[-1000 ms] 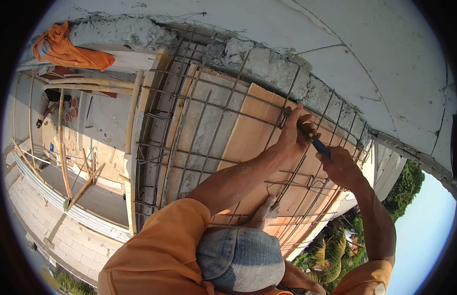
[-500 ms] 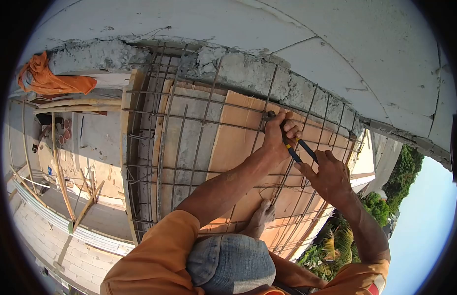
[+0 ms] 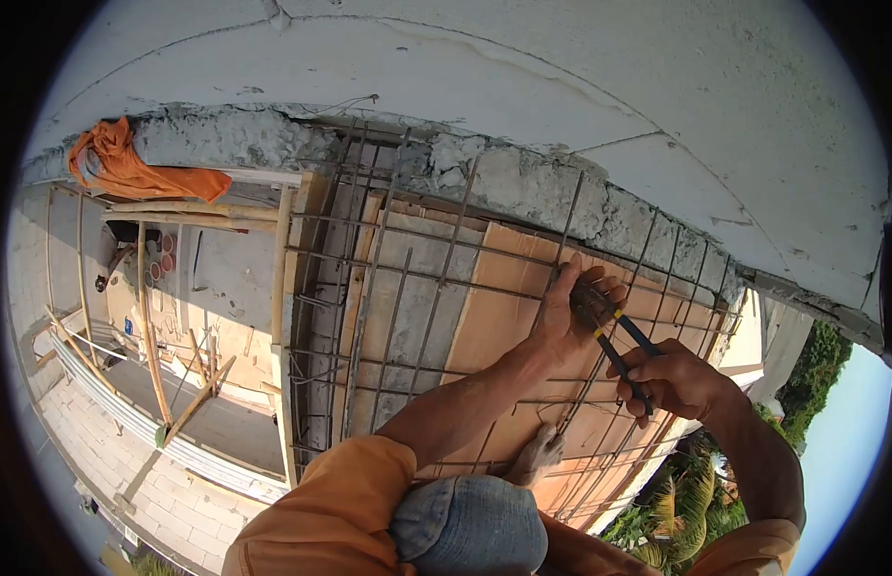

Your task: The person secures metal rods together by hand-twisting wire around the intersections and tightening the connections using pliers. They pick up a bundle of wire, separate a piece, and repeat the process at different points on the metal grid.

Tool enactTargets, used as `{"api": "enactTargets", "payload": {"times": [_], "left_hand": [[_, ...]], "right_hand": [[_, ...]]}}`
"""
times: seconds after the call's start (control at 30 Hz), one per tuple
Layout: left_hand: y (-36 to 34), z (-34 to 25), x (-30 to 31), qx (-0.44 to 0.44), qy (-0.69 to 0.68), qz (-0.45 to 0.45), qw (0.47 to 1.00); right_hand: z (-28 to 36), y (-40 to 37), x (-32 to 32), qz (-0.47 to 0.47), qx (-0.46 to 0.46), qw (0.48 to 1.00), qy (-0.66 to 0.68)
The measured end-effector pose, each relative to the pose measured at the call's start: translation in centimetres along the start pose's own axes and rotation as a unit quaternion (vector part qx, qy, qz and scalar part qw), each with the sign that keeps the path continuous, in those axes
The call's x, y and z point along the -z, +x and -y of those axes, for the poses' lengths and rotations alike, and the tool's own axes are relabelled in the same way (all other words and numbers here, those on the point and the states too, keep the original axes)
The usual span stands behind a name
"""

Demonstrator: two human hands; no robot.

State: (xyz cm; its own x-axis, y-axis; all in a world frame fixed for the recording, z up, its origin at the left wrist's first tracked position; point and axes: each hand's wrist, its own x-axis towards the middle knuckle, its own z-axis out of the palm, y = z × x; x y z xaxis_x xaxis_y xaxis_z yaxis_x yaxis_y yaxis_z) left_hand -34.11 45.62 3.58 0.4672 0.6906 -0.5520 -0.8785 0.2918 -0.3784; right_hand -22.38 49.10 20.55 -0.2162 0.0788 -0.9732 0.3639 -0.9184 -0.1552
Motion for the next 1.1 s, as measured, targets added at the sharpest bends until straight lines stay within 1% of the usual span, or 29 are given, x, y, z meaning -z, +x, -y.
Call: {"api": "enactTargets", "payload": {"times": [0.03,0.07,0.1,0.13,0.17,0.2,0.23,0.27,0.3,0.33,0.37,0.4,0.47,0.5,0.53,0.57,0.6,0.67,0.7,0.73,0.8,0.83,0.87,0.93,0.97,1.0,1.07,1.1], "left_hand": [[0.6,-0.1,0.3,0.013,-0.016,0.034,0.999],[1.0,0.0,0.7,0.026,-0.034,0.064,0.997],[1.2,-0.2,0.9,0.045,-0.039,0.073,0.996],[1.2,-0.3,1.2,0.043,-0.042,0.069,0.996],[1.1,-0.5,1.1,0.044,-0.012,0.067,0.997],[0.9,-0.6,0.8,0.046,0.020,0.065,0.997],[0.8,-0.6,0.4,0.049,0.024,0.061,0.997],[0.7,-0.4,-0.3,0.042,0.050,-0.003,0.998],[0.6,-0.2,-1.1,0.036,0.076,-0.066,0.994],[0.8,-0.1,-1.8,0.044,0.081,-0.067,0.994],[0.8,0.1,-2.3,0.032,0.089,-0.124,0.988],[0.9,0.4,-2.6,0.019,0.099,-0.179,0.979],[1.2,0.3,-1.0,0.029,0.114,-0.170,0.978],[0.8,0.0,-0.3,0.035,0.130,-0.139,0.981],[0.5,-0.4,0.2,0.037,0.146,-0.104,0.983],[-1.1,-0.6,-1.0,0.019,0.173,-0.112,0.978],[-1.9,-0.4,-1.7,0.024,0.176,-0.112,0.978],[-2.3,-0.7,-3.4,-0.031,0.083,-0.107,0.990],[0.1,-1.1,0.0,-0.003,0.106,-0.020,0.994],[0.4,-0.9,1.1,-0.003,0.107,-0.019,0.994],[0.3,-0.2,1.0,0.036,0.109,0.097,0.989],[-0.2,0.7,1.2,0.032,0.131,0.120,0.984],[-1.9,1.4,0.1,0.037,0.136,0.118,0.983],[-5.0,2.8,-2.8,0.030,0.127,0.009,0.991],[-5.5,2.6,-2.8,0.047,0.123,0.003,0.991],[-6.1,2.7,-2.9,0.053,0.134,0.003,0.990],[-7.6,2.7,-3.0,0.051,0.091,0.065,0.992],[-7.8,2.2,-2.6,0.060,0.109,0.099,0.987]], "right_hand": [[-2.0,0.9,0.7,0.026,0.001,0.997,0.080],[-3.1,1.4,0.6,0.050,0.003,0.991,0.124],[-4.0,1.9,0.7,0.061,0.005,0.988,0.140],[-4.6,2.1,0.9,0.071,0.007,0.985,0.159],[-4.4,1.8,0.5,0.071,0.007,0.984,0.161],[-3.8,1.2,-0.4,0.010,0.003,0.997,0.079],[-3.4,0.9,-1.0,-0.050,-0.002,0.999,-0.003],[-3.4,0.6,-1.0,-0.050,0.000,0.999,0.003],[-3.5,0.3,-0.9,-0.134,0.080,0.985,-0.080],[-3.5,-0.1,-0.9,-0.218,0.156,0.950,-0.162],[-2.6,-0.4,-1.9,-0.245,0.111,0.893,-0.361],[-3.7,0.2,-2.4,-0.235,0.146,0.826,-0.491],[-6.2,1.9,-3.5,-0.309,0.172,0.698,-0.623],[-6.2,1.6,-3.3,-0.313,0.165,0.702,-0.618],[-5.1,1.6,-2.5,-0.201,0.117,0.893,-0.385],[-4.2,1.6,-1.7,-0.068,0.059,0.990,-0.111],[-4.5,1.8,-0.1,0.066,0.074,0.991,0.091],[-5.6,2.2,0.2,0.073,0.093,0.988,0.097],[-6.0,2.1,0.0,0.072,0.094,0.988,0.096],[-6.4,2.0,-0.2,0.069,0.094,0.988,0.106],[-7.3,1.0,-0.5,0.062,0.101,0.986,0.118],[-8.3,0.2,-0.8,0.075,0.087,0.985,0.130],[-9.3,-0.6,-1.0,0.089,0.074,0.983,0.142],[-10.8,-1.9,-1.0,0.083,0.097,0.978,0.165],[-11.6,-2.4,-1.0,0.100,0.116,0.969,0.192],[-12.2,-2.9,-0.9,0.118,0.138,0.959,0.218],[-13.8,-2.5,-0.8,0.133,0.163,0.950,0.229],[-14.5,-2.1,-0.9,0.157,0.174,0.940,0.249]]}}
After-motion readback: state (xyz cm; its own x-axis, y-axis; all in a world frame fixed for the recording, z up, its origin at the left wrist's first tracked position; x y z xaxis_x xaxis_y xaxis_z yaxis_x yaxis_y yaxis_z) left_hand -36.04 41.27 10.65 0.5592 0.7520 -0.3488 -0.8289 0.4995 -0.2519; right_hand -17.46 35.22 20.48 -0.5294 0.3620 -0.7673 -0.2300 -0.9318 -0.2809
